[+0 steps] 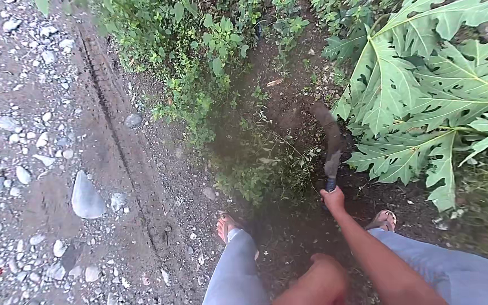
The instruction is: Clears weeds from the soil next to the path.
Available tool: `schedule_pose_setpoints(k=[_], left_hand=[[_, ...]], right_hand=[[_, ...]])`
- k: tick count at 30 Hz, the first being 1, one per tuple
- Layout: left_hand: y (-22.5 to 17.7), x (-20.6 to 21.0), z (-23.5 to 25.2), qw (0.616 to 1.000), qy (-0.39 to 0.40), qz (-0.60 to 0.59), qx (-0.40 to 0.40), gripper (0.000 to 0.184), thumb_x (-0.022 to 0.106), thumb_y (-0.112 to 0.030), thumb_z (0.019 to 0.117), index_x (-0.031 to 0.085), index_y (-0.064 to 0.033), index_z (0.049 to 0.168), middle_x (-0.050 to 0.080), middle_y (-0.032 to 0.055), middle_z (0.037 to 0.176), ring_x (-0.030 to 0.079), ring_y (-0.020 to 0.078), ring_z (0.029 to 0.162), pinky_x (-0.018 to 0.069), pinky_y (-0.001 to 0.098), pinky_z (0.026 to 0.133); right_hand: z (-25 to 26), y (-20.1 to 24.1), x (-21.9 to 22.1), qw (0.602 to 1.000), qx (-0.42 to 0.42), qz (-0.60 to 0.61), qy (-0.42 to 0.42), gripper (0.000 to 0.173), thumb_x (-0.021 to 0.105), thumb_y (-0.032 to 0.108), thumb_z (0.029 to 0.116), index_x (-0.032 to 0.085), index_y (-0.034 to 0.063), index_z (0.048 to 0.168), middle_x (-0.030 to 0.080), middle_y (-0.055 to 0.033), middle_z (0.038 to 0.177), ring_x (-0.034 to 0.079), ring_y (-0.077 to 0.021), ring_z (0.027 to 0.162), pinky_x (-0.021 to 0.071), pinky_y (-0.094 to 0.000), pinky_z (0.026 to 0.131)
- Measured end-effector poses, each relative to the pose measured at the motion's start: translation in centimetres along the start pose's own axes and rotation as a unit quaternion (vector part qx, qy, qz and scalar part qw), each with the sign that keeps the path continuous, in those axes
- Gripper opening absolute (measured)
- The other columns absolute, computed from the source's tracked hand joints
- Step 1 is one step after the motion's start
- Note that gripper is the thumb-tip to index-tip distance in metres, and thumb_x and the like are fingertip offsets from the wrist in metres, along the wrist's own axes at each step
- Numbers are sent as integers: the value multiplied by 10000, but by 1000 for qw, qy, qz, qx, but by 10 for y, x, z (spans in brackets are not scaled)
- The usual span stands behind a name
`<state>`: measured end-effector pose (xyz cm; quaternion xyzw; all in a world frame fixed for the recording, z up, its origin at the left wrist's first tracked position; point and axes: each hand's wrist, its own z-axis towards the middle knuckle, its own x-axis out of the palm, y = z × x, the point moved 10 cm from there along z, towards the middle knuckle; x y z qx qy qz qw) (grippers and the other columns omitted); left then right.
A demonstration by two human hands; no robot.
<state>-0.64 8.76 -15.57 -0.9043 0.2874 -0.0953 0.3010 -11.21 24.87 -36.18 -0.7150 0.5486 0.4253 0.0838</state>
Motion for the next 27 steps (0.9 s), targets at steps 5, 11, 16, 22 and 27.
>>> schedule_pose_setpoints(k=[5,11,16,22,27], left_hand=[[1,-4,-3,1000,-6,4,2,312,494,-66,1059,589,129,1285,563,290,1420,511,441,1371,432,616,1064],[1,-1,10,1000,-12,20,16,282,521,-69,1049,623,101,1250,610,279,1350,556,451,1309,471,625,1010],[1,-2,7,999,-25,12,18,292,519,-30,1036,606,118,1272,578,303,1394,524,465,1348,442,644,1037],[3,-9,-4,1000,-18,-8,16,306,503,-52,1050,598,116,1288,575,284,1413,520,443,1362,427,614,1074],[4,-7,-19,998,-24,-54,2,337,452,-24,1061,554,148,1332,516,304,1474,459,454,1414,377,620,1116]], right_hand=[[-3,-34,-3,947,-18,-299,116,546,704,187,943,543,45,1446,671,-255,1282,652,-438,1201,514,-633,983],[-5,12,-36,991,-51,-124,2,490,700,183,956,573,-42,1373,695,-279,1148,691,-421,1064,522,-599,945],[2,11,9,996,-8,89,26,437,721,90,937,544,-97,1289,678,-188,915,681,-248,707,589,-426,722],[-2,-57,0,957,-11,-247,153,528,736,143,916,576,19,1403,692,-265,1195,691,-431,1080,536,-623,939],[26,-21,-70,965,-74,-252,28,509,718,186,943,571,-11,1389,683,-312,1185,658,-501,1127,494,-683,949]])
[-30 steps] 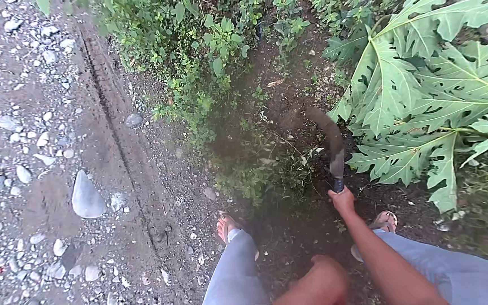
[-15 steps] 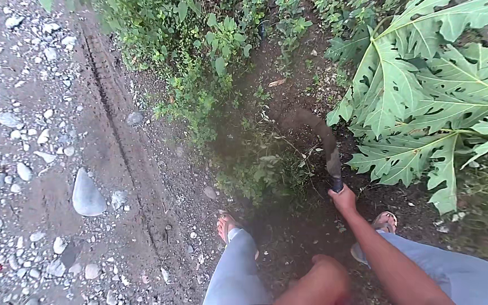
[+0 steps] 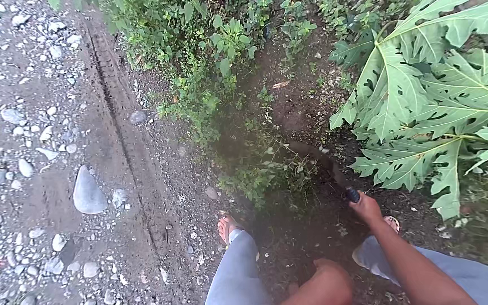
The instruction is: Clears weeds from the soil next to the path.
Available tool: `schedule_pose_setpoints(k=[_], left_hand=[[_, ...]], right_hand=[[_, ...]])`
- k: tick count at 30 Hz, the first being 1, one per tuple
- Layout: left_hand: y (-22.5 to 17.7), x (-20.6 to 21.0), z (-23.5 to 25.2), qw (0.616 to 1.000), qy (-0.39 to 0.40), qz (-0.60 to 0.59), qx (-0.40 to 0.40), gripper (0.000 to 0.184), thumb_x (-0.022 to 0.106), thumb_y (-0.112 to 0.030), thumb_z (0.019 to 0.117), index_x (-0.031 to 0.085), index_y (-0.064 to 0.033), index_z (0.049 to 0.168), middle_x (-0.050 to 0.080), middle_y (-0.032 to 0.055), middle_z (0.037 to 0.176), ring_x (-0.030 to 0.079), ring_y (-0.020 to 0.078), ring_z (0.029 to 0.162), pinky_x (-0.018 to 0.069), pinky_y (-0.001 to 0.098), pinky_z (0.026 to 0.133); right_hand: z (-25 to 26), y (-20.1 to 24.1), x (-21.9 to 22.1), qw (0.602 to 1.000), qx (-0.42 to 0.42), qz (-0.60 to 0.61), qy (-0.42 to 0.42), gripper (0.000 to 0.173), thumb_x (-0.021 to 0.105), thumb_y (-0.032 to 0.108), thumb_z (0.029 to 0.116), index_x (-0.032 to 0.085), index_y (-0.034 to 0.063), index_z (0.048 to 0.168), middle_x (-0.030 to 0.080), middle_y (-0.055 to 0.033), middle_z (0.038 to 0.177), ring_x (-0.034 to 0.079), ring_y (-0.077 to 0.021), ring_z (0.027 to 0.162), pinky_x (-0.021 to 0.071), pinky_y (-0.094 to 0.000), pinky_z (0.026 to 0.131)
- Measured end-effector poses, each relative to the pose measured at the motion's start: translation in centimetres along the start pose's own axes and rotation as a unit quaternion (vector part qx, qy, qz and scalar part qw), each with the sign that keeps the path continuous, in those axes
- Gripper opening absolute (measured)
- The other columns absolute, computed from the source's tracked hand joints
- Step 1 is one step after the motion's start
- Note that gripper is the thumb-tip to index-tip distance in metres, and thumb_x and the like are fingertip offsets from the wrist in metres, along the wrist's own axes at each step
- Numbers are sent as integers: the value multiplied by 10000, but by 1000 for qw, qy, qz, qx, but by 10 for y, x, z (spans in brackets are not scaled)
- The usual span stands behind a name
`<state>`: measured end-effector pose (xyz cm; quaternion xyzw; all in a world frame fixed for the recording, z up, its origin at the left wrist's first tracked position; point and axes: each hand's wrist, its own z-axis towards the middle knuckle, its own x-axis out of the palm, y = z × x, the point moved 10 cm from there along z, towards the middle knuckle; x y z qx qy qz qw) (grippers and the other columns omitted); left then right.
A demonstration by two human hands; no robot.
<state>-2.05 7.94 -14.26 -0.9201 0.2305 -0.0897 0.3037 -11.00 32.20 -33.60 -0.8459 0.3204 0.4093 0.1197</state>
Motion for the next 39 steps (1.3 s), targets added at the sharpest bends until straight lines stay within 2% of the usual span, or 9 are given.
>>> schedule_pose_setpoints(k=[3,8,12,14,17,27,32,34,39], left_hand=[[-2,0,-10,1000,1,-2,-1,351,426,-15,1069,528,160,1356,496,316,1487,451,465,1418,384,622,1111],[2,-1,-4,999,-12,-34,2,353,449,-56,1071,547,168,1324,527,337,1439,487,489,1375,394,643,1088],[6,-3,-7,997,-11,-66,-23,366,432,-81,1081,554,139,1346,530,313,1456,482,461,1395,374,612,1123],[5,1,6,1000,16,9,-13,338,426,-78,1089,593,113,1311,561,288,1428,504,445,1375,411,616,1087],[7,15,38,999,6,43,10,301,494,-137,1070,657,77,1204,631,269,1312,579,441,1267,464,637,996],[5,21,26,999,17,21,-23,341,412,-55,1071,586,122,1305,554,301,1425,497,465,1373,412,650,1063],[5,9,0,1000,5,-1,-26,350,415,-50,1072,558,148,1323,537,308,1441,486,455,1388,397,630,1085],[7,5,-6,999,-2,-37,-27,362,428,-65,1071,548,141,1343,531,309,1450,477,456,1398,374,633,1108],[7,14,27,998,22,60,4,319,474,-105,1073,641,86,1266,592,262,1397,524,432,1352,413,633,1063]], right_hand=[[17,39,-18,975,6,212,-63,524,709,165,948,531,-85,1373,686,-274,1070,705,-381,914,568,-560,846],[36,161,35,818,72,569,-46,245,669,89,988,522,-40,1136,588,-65,708,606,-151,543,588,-331,569],[23,183,114,972,-21,156,174,474,696,86,927,539,-43,1356,678,-200,1043,686,-284,829,576,-458,789],[7,173,125,970,-106,-45,215,544,714,129,921,536,-2,1418,659,-265,1263,673,-409,1130,531,-608,960],[-13,138,112,957,-149,-170,183,572,681,165,950,497,50,1479,658,-271,1295,639,-466,1205,496,-659,990],[12,82,-38,990,-64,72,-105,529,673,237,985,536,-50,1408,682,-332,1152,674,-494,1084,503,-659,931],[38,165,23,853,30,514,-82,359,633,53,976,481,-62,1281,614,-112,799,644,-185,605,599,-360,615],[39,179,72,889,50,456,-10,317,650,62,959,526,-85,1211,648,-138,781,649,-211,611,592,-380,629],[20,143,109,986,-57,-20,153,618,717,164,917,498,-13,1468,645,-292,1292,655,-444,1177,515,-630,991]])
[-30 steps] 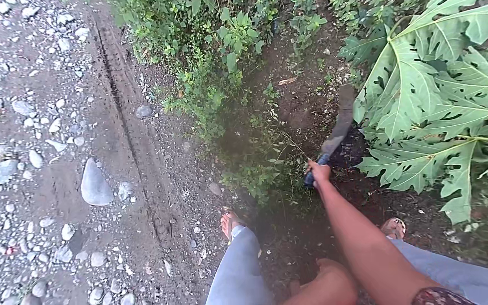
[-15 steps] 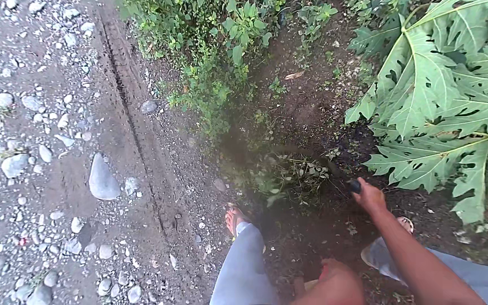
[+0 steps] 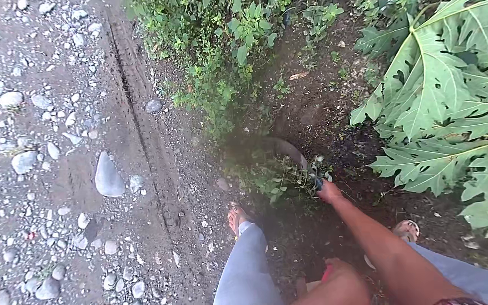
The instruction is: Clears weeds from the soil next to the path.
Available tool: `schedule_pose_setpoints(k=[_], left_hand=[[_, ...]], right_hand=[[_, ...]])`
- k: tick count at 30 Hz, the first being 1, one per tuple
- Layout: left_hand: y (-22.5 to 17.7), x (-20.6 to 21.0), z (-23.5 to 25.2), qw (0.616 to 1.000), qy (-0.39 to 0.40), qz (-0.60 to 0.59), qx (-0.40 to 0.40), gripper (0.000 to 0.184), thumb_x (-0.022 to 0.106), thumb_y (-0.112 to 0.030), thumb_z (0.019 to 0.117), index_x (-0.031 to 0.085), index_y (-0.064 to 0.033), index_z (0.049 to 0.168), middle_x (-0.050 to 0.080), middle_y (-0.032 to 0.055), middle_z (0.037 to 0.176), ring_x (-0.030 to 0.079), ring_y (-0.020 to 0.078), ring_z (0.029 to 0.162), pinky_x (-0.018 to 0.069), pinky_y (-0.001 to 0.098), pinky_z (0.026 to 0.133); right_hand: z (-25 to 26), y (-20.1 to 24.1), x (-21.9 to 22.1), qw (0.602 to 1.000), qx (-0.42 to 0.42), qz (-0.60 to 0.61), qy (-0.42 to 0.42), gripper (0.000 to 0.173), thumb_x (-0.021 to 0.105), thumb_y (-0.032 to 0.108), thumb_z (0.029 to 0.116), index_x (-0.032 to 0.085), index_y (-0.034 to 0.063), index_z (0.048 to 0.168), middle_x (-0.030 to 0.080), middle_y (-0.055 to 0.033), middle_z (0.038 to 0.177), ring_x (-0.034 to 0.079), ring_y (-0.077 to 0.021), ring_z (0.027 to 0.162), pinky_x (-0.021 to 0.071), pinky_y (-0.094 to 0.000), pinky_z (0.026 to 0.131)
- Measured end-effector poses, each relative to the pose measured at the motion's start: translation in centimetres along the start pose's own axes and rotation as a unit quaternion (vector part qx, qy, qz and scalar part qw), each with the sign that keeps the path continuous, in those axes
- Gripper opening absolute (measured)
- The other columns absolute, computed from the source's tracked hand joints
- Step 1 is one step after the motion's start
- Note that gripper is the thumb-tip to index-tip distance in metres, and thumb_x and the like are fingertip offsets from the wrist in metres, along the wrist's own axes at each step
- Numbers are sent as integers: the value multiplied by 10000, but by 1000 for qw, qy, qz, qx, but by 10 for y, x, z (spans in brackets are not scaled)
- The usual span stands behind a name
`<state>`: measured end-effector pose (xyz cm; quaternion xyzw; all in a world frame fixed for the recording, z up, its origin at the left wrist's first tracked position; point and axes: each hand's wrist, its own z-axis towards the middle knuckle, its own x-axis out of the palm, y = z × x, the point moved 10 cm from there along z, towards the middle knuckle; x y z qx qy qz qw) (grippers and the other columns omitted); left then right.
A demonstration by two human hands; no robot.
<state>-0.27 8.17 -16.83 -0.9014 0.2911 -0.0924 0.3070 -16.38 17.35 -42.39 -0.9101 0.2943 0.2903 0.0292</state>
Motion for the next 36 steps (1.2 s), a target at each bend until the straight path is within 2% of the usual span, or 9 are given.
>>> schedule_pose_setpoints(k=[4,8,14,16,19,24,28,32,36], left_hand=[[2,5,25,998,-51,7,26,252,531,-110,1044,672,60,1165,651,282,1259,601,479,1216,499,676,910],[-4,-5,-27,998,0,-65,-13,354,394,-24,1075,545,141,1349,515,293,1476,440,445,1430,376,617,1111],[7,-8,-18,982,-66,-175,0,368,532,-91,1046,570,139,1331,554,342,1405,513,506,1336,367,666,1093],[11,-4,6,979,-109,-168,27,360,605,-122,1008,605,120,1275,596,367,1305,571,553,1207,420,737,969],[2,1,5,995,-28,-92,-30,356,433,-69,1070,561,135,1332,555,324,1407,507,496,1350,404,689,1049],[-3,-1,0,1000,3,-12,-14,350,404,-69,1083,570,136,1312,552,302,1421,498,460,1371,412,642,1059],[-6,3,1,1000,-6,-23,-13,341,398,-50,1077,582,153,1279,574,313,1386,515,478,1349,431,660,1029],[-2,-1,-10,996,-18,-91,-19,348,437,-72,1068,578,145,1301,571,311,1400,500,470,1368,383,661,1077],[-1,-5,-5,992,-35,-120,-2,351,434,-59,1066,569,126,1332,553,309,1422,488,484,1370,380,683,1068]], right_hand=[[-14,-25,-36,997,-20,-65,-42,606,700,192,933,503,30,1483,661,-276,1284,639,-460,1207,496,-646,999],[-20,-13,-75,979,11,131,-159,501,687,219,966,567,-87,1344,673,-298,1175,667,-433,1104,506,-606,974],[15,66,-54,800,31,565,-199,366,663,61,971,499,-47,1279,622,-145,852,638,-213,645,579,-385,645],[31,71,-31,893,34,430,-125,371,674,89,964,540,-87,1262,673,-173,891,663,-228,702,580,-394,711],[35,62,-10,997,-3,74,18,536,706,120,929,524,-27,1411,660,-246,1223,697,-344,1028,560,-519,914],[20,35,-26,998,-64,11,8,554,732,200,912,553,-8,1394,673,-259,1188,698,-391,1014,549,-574,911],[5,36,-67,970,-62,201,-122,531,727,296,983,563,-77,1325,695,-237,1023,700,-325,848,568,-514,843],[6,55,-89,881,6,402,-247,569,749,203,968,478,-49,1400,674,-236,1039,698,-318,800,590,-492,791],[17,52,-81,965,71,184,-170,563,688,165,973,470,-76,1433,657,-290,1258,676,-406,1150,534,-563,994]])
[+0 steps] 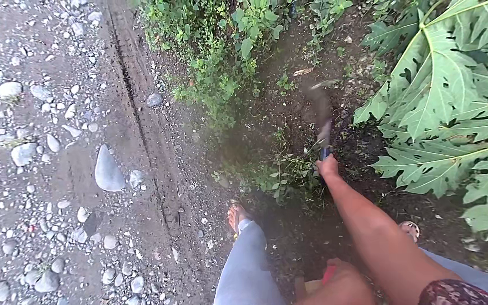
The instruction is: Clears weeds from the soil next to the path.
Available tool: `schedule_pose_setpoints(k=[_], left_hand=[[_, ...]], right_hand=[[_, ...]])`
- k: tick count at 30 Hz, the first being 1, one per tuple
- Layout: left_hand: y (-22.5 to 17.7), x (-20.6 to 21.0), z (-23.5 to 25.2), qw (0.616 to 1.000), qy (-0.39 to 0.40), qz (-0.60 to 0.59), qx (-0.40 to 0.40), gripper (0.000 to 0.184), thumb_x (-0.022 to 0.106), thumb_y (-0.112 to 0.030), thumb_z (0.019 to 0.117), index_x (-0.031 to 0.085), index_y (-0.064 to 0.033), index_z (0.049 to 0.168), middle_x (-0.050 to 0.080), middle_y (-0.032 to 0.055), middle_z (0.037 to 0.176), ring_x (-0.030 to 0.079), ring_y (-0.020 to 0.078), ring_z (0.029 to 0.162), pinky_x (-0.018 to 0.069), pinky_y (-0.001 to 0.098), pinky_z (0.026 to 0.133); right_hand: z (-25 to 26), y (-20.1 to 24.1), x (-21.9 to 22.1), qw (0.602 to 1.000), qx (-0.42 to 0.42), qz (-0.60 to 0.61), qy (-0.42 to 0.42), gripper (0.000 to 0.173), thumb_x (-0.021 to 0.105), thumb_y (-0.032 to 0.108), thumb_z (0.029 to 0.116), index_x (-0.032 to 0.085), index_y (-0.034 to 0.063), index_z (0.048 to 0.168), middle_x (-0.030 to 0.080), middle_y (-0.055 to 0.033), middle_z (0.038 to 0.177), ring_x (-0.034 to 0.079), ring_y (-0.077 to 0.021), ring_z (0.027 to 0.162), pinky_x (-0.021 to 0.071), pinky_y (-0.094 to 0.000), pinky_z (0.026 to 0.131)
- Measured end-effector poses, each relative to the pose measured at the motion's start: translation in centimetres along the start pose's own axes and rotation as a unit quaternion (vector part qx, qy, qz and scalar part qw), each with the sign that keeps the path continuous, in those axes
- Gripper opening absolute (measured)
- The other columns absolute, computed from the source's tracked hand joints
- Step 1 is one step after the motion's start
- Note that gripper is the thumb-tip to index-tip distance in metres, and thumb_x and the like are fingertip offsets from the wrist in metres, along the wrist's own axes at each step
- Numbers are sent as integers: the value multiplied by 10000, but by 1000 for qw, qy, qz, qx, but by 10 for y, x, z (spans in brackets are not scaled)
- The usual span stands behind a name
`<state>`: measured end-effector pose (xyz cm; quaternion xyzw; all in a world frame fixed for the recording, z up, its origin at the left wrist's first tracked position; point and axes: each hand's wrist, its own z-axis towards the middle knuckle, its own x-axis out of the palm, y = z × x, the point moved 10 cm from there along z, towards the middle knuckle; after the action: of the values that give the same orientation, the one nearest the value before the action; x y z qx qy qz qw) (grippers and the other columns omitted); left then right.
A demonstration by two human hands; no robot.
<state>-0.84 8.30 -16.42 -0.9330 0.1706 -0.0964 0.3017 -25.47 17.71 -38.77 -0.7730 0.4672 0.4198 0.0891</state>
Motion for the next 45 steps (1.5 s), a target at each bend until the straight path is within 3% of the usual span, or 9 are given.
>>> schedule_pose_setpoints(k=[5,13,18,25,31,33,37,41,45], left_hand=[[-3,3,0,997,27,71,-12,336,411,-61,1075,589,133,1283,569,292,1404,512,452,1360,432,643,1036],[-5,5,7,997,12,72,-6,340,417,-48,1067,585,146,1291,570,313,1397,503,482,1359,417,671,1038],[-6,-1,-13,996,22,82,5,347,403,-58,1077,571,124,1320,535,276,1456,470,429,1407,390,627,1088],[-7,5,-2,994,51,101,-2,355,393,-72,1080,575,103,1330,541,267,1453,475,429,1402,404,625,1076],[-9,2,0,993,33,112,12,340,422,-49,1064,586,124,1306,553,292,1429,481,456,1386,403,646,1061],[-9,4,13,992,37,115,18,330,437,-76,1071,619,97,1284,576,281,1407,502,456,1366,409,660,1049],[-6,7,25,983,61,169,27,310,475,-142,1083,675,39,1235,618,246,1360,554,430,1315,441,647,1016],[-9,10,19,984,65,163,17,337,465,-162,1089,645,53,1277,596,264,1386,540,433,1336,420,646,1051],[-12,9,6,981,82,174,15,359,431,-151,1099,603,61,1332,560,264,1435,505,425,1379,399,634,1079]], right_hand=[[15,-2,-33,985,-40,-167,28,559,695,209,977,495,-63,1422,637,-311,1293,639,-461,1210,506,-631,999],[10,8,-14,960,-1,278,-34,451,722,102,946,522,-58,1317,656,-187,964,658,-258,739,574,-449,739],[0,-39,21,988,-14,-90,125,554,706,140,943,492,-55,1416,664,-247,1192,709,-334,983,572,-503,888],[16,-99,-47,977,-84,-164,103,557,739,143,904,545,-18,1401,664,-304,1215,667,-466,1106,507,-656,948],[-3,-81,8,987,8,130,93,443,688,120,946,514,-41,1320,656,-131,911,662,-200,678,585,-386,682],[-16,-90,39,986,-9,66,149,473,695,88,927,517,-53,1343,667,-179,960,674,-252,734,583,-431,724],[-39,-128,39,930,-103,-261,238,579,720,147,917,527,32,1450,654,-281,1281,650,-451,1177,505,-653,983],[-33,-136,-30,913,-138,-343,174,571,709,194,947,512,58,1466,672,-291,1241,646,-496,1169,495,-680,965],[-19,-119,-77,968,-128,-204,71,537,698,174,950,529,-10,1426,667,-327,1202,649,-508,1142,485,-692,955]])
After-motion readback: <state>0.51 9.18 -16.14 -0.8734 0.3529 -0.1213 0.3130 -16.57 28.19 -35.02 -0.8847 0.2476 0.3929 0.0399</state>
